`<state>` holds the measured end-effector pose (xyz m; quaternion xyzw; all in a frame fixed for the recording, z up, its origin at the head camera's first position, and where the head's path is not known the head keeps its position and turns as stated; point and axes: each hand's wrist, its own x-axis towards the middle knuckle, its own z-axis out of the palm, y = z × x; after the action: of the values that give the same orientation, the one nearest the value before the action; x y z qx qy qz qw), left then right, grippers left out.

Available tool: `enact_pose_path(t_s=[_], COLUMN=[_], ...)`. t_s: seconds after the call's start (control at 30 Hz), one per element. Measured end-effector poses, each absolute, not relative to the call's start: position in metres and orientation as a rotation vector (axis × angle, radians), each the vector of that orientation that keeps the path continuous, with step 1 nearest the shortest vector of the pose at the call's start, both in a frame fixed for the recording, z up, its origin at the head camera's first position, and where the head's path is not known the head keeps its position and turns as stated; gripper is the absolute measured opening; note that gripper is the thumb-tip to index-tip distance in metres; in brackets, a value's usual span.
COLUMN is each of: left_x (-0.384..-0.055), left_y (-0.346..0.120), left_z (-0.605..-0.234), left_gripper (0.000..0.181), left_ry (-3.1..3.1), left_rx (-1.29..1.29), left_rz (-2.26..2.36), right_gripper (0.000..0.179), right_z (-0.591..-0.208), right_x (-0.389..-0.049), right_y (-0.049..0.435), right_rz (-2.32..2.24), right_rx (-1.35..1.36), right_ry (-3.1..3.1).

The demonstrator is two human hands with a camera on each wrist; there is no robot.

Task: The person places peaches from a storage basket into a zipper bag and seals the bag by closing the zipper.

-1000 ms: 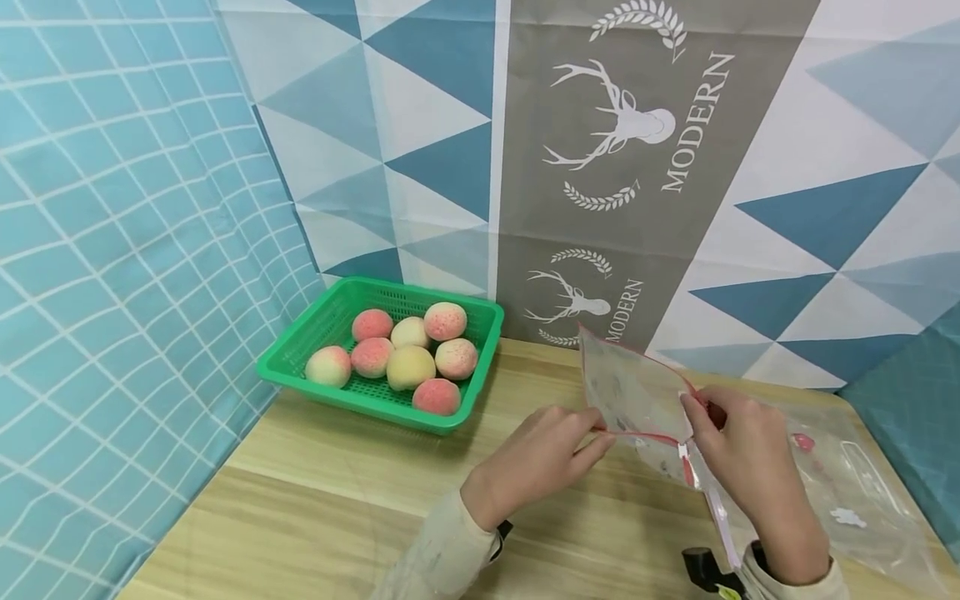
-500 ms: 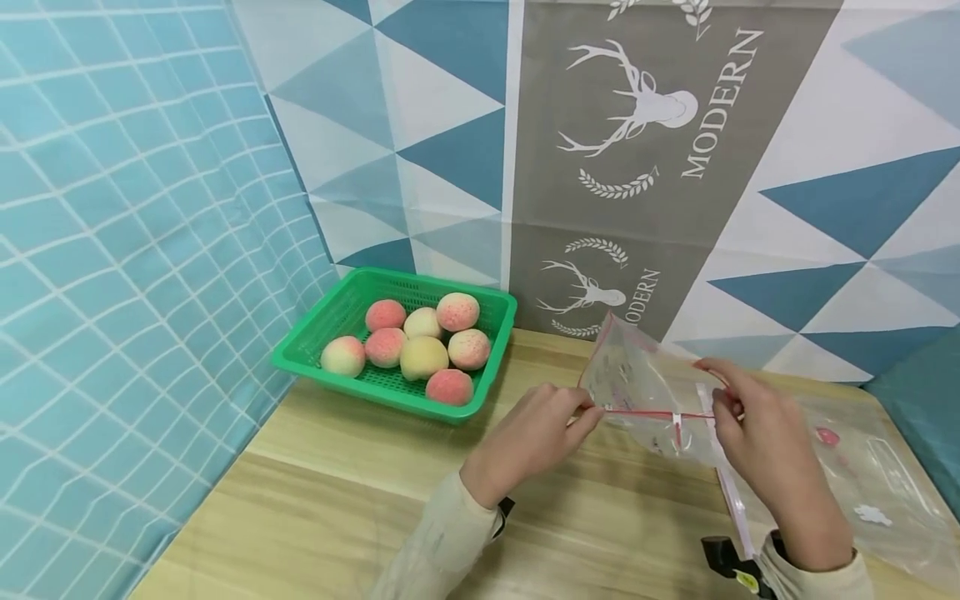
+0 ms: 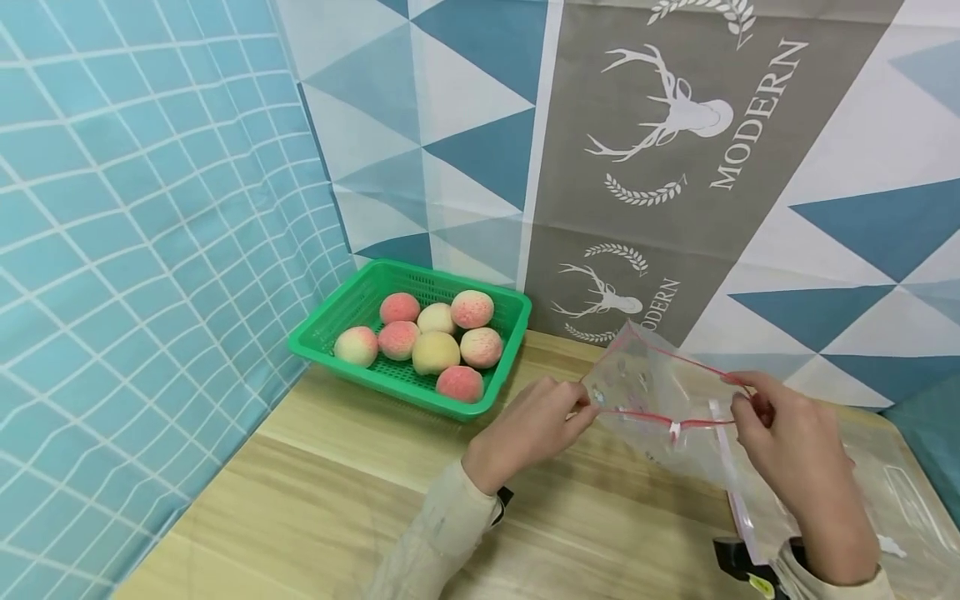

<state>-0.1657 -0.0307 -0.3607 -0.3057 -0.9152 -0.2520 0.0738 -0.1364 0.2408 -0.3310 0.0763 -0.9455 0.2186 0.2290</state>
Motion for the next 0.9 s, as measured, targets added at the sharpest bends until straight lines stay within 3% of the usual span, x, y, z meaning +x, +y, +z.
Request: enact_pose_path(t_s=[0.37,0.47,0.63,0.9], left_x=[-0.169,-0.169,-0.170,-0.183], left_y=[-0.032,-0.036,-0.048,-0.076], left_z=[-0.365,-0.361,-0.351,-0.349], left_gripper=[0.023,0.032,0.038,0.031], left_ry=[-2.724,-2.686,-2.679,-2.690], left_rx=[-1.084,-1.098,-0.996,-0.749], left_rz=[-0.705,-0.743,-0.758,-0.719], right_gripper=[0.020,0.019,0.020,0.020], right_z=[-0.330,-0.331,-0.332,-0.331], right_x=[-0.147,-0.146,-0.145,-0.144], right_y=[0.215,0.211,0.210,0.214], right_rz=[0.638,0.664,0.684,0.684], right_rx=[0.289,0.284,0.279,0.289], right_ry=[-2.534,-2.537,-2.536,-2.529])
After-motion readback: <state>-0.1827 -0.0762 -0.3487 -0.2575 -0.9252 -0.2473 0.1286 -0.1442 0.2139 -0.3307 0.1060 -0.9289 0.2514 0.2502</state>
